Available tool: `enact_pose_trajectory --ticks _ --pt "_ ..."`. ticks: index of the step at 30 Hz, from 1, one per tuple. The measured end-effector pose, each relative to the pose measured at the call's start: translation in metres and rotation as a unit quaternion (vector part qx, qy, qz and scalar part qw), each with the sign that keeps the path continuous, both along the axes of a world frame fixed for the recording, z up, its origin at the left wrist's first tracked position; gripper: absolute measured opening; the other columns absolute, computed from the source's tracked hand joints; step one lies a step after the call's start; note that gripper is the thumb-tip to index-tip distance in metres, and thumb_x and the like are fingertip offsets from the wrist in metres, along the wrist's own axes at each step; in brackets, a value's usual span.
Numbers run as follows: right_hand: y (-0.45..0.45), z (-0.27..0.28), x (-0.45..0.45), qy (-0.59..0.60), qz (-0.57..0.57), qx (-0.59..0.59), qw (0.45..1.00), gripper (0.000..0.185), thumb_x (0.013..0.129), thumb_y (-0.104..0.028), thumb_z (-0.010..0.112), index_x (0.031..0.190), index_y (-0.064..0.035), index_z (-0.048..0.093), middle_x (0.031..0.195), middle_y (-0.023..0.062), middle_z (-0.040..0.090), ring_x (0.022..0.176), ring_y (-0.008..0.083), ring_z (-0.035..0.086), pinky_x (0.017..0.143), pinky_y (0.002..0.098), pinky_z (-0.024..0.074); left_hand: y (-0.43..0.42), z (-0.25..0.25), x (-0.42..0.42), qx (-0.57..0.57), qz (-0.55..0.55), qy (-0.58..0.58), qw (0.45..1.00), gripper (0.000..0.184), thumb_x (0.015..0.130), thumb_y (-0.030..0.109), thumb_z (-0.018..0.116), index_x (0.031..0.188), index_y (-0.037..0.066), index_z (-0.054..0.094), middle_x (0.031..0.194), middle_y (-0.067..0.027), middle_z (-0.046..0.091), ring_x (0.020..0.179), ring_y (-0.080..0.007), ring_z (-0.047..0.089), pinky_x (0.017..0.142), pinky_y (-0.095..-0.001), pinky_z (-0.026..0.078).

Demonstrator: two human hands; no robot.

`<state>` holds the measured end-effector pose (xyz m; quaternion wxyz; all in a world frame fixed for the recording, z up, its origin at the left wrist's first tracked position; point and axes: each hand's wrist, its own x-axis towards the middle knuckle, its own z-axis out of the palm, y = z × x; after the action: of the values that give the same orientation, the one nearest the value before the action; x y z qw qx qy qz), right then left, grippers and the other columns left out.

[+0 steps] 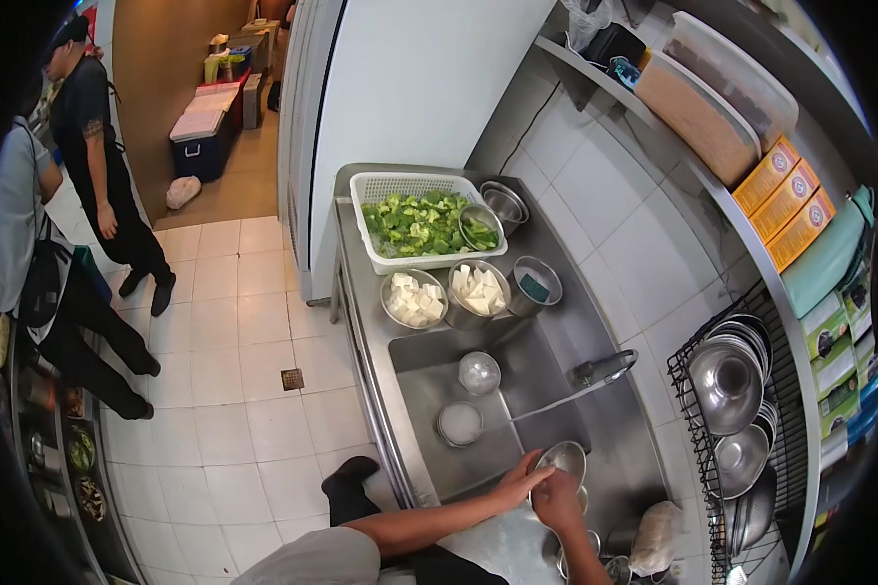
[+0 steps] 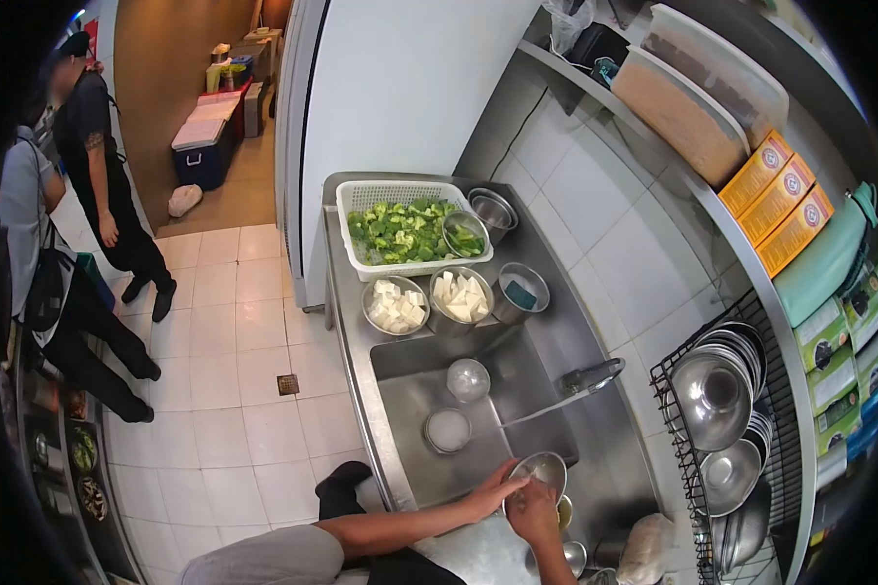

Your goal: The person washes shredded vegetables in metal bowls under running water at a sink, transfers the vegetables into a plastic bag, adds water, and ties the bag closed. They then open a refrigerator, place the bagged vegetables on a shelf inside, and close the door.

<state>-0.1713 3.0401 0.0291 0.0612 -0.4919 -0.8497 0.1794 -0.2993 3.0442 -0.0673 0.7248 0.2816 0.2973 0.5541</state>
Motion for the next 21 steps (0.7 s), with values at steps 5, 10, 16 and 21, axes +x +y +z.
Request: enact_pose_trajectory --ticks 5,10,16,21 --pt "-0.011 0.007 -0.018 0.066 -0.087 -0.133 0.985 0.044 0.105 -0.035 0.047 0.104 0.0027 0.069 0.107 0.0275 0.069 0.104 0.0492 0.062 0.095 0.0529 0.0466 0.009 0.009 -0.02 -0.112 -0.078 -0.001 0.991 0.097 0.094 0.062 0.067 0.161 0.004 0.028 0.142 -0.0192 0.055 0.13 -0.0265 0.055 0.1 -0.0387 0.051" --pt "-0.016 -0.001 -0.028 0.028 0.052 0.015 0.998 0.059 0.107 -0.052 0.043 0.117 0.0021 0.066 0.106 0.0298 0.068 0.104 0.0492 0.062 0.091 0.0539 0.0493 0.019 0.031 -0.046 -0.168 -0.132 0.071 0.974 0.095 0.091 0.069 0.062 0.16 0.01 0.034 0.133 -0.0121 0.059 0.118 -0.0243 0.058 0.076 -0.0385 0.058" --pt "-0.019 0.033 -0.055 -0.042 -0.034 -0.064 0.997 0.044 0.105 -0.041 0.055 0.11 0.0001 0.069 0.091 0.0246 0.068 0.086 0.0479 0.067 0.08 0.0531 0.0527 0.023 0.046 -0.068 -0.206 -0.175 -0.015 0.963 0.089 0.092 0.07 0.059 0.156 0.012 0.039 0.151 -0.0134 0.045 0.136 -0.0283 0.043 0.087 -0.0468 0.051" --pt "0.005 0.013 -0.053 -0.021 0.045 -0.045 0.998 0.038 0.101 -0.037 0.064 0.104 0.0001 0.065 0.09 0.0211 0.069 0.088 0.0454 0.066 0.079 0.0532 0.0524 0.053 0.004 -0.059 -0.183 -0.156 0.037 0.97 0.082 0.094 0.068 0.058 0.154 0.014 0.042 0.147 -0.0122 0.047 0.131 -0.0279 0.049 0.081 -0.046 0.055"
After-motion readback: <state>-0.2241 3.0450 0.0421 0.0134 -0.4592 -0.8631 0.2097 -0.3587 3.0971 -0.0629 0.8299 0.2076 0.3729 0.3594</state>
